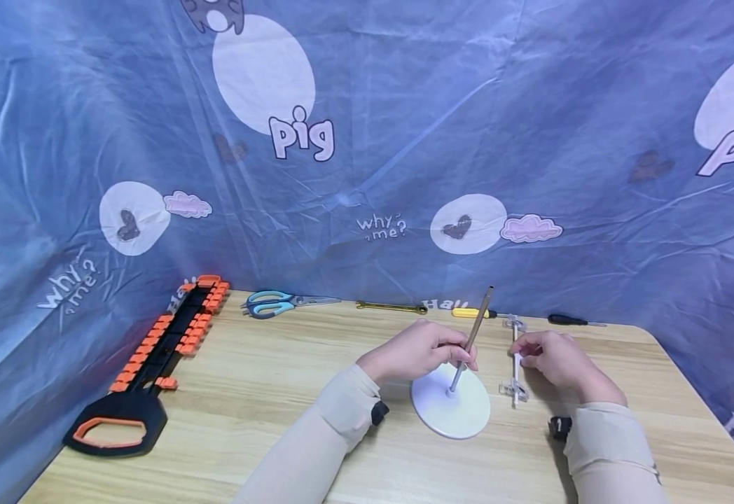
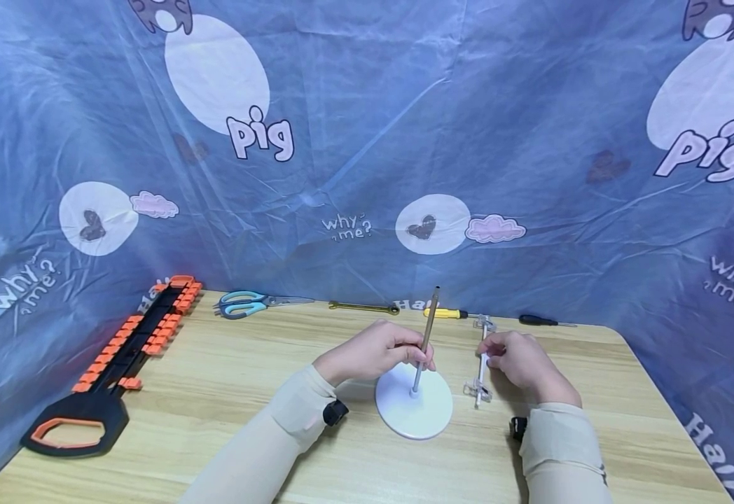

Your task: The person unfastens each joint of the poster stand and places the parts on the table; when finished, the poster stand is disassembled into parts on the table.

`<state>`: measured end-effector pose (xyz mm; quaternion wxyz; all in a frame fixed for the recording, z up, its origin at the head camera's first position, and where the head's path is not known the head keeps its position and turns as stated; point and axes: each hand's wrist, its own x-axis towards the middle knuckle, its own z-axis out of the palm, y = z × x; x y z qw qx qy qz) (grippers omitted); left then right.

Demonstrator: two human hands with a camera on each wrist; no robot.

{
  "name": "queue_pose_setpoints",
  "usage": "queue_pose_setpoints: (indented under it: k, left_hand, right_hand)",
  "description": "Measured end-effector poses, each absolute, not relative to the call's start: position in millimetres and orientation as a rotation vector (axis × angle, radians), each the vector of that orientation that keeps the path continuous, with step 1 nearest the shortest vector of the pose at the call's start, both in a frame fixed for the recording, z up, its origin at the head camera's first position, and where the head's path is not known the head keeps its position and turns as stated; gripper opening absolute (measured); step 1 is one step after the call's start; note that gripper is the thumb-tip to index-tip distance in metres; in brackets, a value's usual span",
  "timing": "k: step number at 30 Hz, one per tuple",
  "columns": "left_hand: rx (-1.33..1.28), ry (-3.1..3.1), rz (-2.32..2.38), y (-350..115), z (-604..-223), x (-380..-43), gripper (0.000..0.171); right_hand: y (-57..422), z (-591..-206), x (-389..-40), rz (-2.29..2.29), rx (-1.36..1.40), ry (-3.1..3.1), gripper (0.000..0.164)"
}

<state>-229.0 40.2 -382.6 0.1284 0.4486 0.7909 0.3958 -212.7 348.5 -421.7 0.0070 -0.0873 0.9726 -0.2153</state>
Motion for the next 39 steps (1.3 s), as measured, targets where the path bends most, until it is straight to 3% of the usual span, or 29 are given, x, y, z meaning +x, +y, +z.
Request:
queue_pose_setpoints:
  k: [15, 25, 39]
  left_hand:
    - [1.305, 2.306, 1.145, 40, -382, -229, 0.023]
    - [1.304, 2.309, 1.140, 39, -382, -229, 0.023]
    - [1.319, 2.362, 1.101, 38, -380, -233, 0.023]
  right_hand:
    - [348, -421, -212, -0.711, -0.288, 3.013, 0.017]
    - [343, -405, -207, -0.950, -0.358, 2.934, 0.030]
    - [285, -395, -208, -1.093, -0.524, 2.622, 0.087]
